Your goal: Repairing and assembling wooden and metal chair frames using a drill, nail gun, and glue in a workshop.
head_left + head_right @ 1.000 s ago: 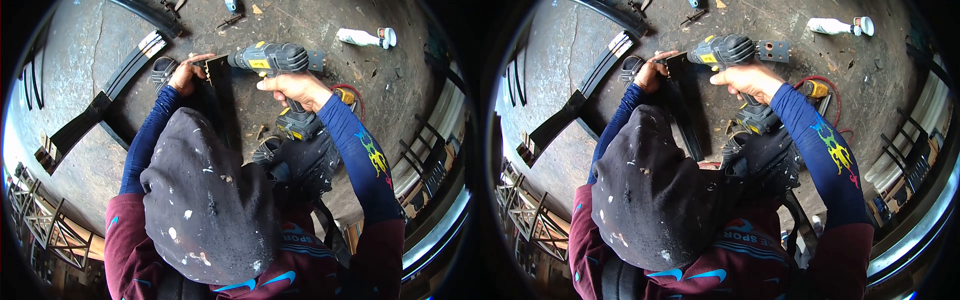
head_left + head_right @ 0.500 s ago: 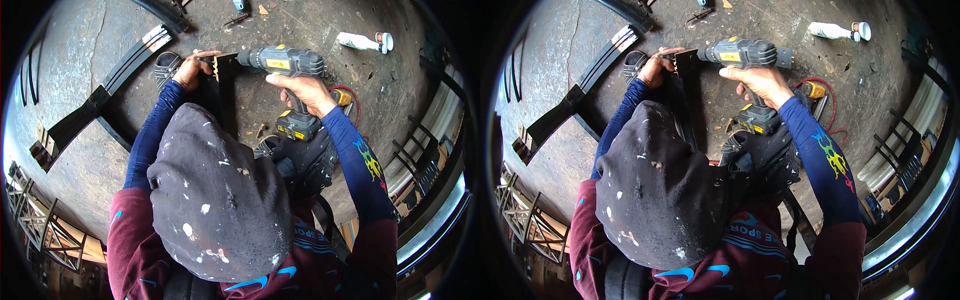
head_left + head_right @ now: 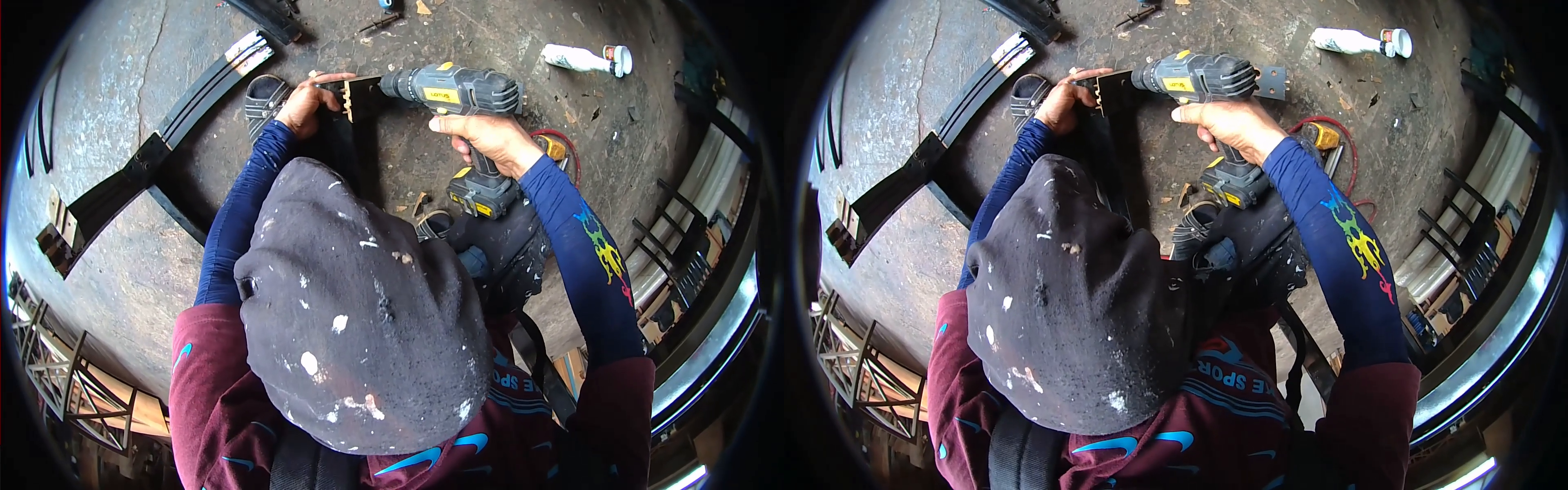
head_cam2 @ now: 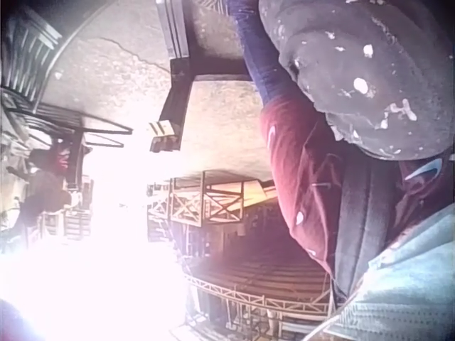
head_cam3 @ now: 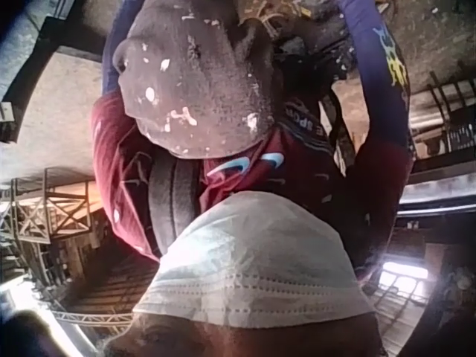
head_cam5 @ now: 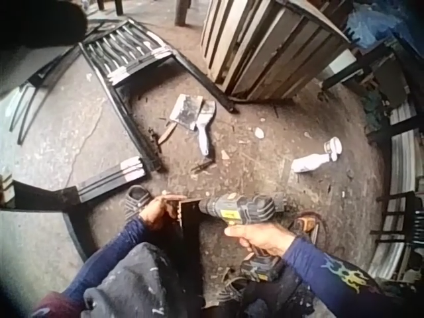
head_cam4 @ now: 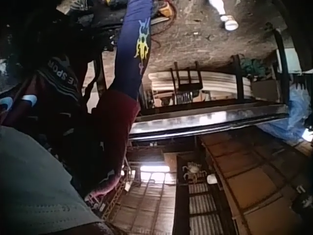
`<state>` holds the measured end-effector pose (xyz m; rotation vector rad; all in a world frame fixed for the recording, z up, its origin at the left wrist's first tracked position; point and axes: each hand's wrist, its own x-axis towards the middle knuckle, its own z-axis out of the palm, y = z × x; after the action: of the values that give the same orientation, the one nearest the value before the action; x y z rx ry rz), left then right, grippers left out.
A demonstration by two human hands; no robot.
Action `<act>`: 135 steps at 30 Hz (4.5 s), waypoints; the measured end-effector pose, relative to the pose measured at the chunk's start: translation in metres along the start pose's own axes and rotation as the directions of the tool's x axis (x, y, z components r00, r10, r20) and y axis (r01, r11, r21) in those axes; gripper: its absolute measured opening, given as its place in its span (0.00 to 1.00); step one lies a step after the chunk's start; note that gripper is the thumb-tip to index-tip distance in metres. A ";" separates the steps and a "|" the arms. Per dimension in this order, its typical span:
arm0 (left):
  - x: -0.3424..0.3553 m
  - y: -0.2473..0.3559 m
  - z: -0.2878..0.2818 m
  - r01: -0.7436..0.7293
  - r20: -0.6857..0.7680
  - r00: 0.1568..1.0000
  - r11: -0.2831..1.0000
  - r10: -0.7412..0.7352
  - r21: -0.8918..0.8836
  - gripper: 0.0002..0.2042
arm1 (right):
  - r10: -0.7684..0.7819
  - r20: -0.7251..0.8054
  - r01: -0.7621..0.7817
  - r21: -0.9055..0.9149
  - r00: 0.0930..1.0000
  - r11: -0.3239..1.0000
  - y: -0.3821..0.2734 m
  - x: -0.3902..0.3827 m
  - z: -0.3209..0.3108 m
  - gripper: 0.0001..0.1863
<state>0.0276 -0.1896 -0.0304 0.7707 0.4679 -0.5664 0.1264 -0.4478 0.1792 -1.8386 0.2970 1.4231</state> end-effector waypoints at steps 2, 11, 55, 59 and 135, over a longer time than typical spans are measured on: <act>0.000 -0.002 0.000 0.005 -0.015 1.000 1.000 -0.005 -0.018 0.36 | 0.033 -0.022 -0.033 -0.031 0.999 0.999 -0.002 -0.001 0.000 0.16; -0.001 -0.002 0.000 -0.008 0.030 1.000 0.999 0.009 -0.042 0.34 | 0.064 -0.002 -0.063 0.141 0.998 0.988 -0.007 -0.004 -0.004 0.12; -0.005 0.002 0.004 -0.057 0.015 0.998 0.998 0.056 0.018 0.35 | 0.079 0.055 -0.092 0.309 0.995 0.947 0.004 -0.014 -0.002 0.10; -0.007 0.006 0.006 -0.052 0.043 0.998 0.999 0.052 0.007 0.34 | 0.063 0.046 -0.075 0.322 0.997 0.944 0.010 -0.013 0.001 0.10; 0.007 -0.016 -0.004 -0.202 -0.070 0.977 0.979 0.203 0.021 0.28 | -0.148 0.006 0.146 0.140 0.989 0.979 0.047 -0.022 0.020 0.09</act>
<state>0.0217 -0.1981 -0.0454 0.8431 0.4454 -0.3528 0.0754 -0.4716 0.1775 -1.6993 0.2409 1.2826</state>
